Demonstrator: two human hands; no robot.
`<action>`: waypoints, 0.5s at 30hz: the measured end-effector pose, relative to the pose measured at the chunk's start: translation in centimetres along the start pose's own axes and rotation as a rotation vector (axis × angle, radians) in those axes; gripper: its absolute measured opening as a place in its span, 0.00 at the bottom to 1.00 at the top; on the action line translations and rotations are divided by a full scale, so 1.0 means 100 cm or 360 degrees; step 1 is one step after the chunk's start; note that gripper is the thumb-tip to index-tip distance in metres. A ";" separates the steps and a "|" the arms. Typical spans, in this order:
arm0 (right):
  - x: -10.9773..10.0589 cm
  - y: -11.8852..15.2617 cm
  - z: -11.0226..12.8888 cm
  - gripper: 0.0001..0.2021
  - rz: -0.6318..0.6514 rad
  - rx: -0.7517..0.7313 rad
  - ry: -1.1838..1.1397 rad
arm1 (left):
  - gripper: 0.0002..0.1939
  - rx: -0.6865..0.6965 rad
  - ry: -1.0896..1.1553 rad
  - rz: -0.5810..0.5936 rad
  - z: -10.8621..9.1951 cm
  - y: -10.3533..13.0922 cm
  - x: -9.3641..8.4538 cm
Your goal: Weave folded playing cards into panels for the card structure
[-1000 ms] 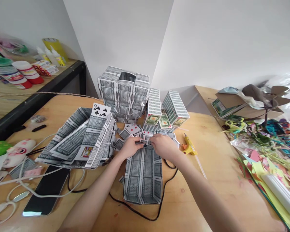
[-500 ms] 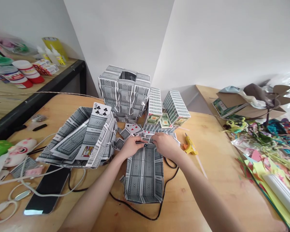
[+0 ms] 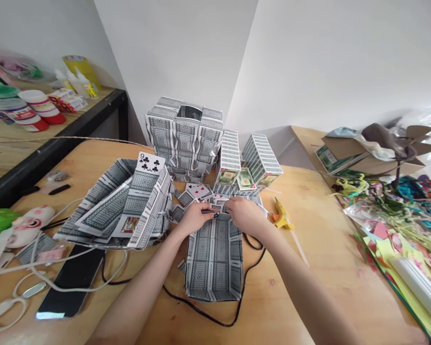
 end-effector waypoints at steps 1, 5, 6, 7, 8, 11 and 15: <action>0.000 0.000 0.000 0.10 0.0006 0.0003 0.0001 | 0.12 -0.0006 -0.0004 0.0003 0.000 0.000 0.000; 0.001 -0.001 -0.001 0.10 0.0062 0.0035 0.0014 | 0.12 -0.0018 -0.0002 0.0002 0.001 0.000 0.000; 0.001 -0.002 -0.001 0.10 0.0067 0.0036 0.0012 | 0.12 -0.0022 0.0003 -0.0002 0.001 0.000 0.000; 0.001 -0.002 0.000 0.10 0.0064 0.0029 0.0008 | 0.12 -0.0027 0.0010 -0.0006 0.002 0.000 0.000; 0.001 -0.002 0.000 0.10 0.0049 0.0015 0.0003 | 0.11 -0.0031 0.0018 -0.0011 0.002 0.000 0.000; -0.001 -0.002 0.004 0.11 -0.0024 -0.0061 -0.0026 | 0.11 -0.0021 0.0054 -0.0023 0.002 0.000 0.000; 0.002 -0.001 0.008 0.11 -0.0050 -0.0160 -0.0099 | 0.10 0.0024 0.0092 -0.0020 0.003 -0.001 0.001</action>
Point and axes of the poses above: each hand's wrist, its own y-axis away from the middle knuckle, its own x-axis out of the palm, z = x × y, the point moved 9 cm from there along -y, towards the middle knuckle, and after that the axes turned 4 degrees about x, right-handed, at the moved point
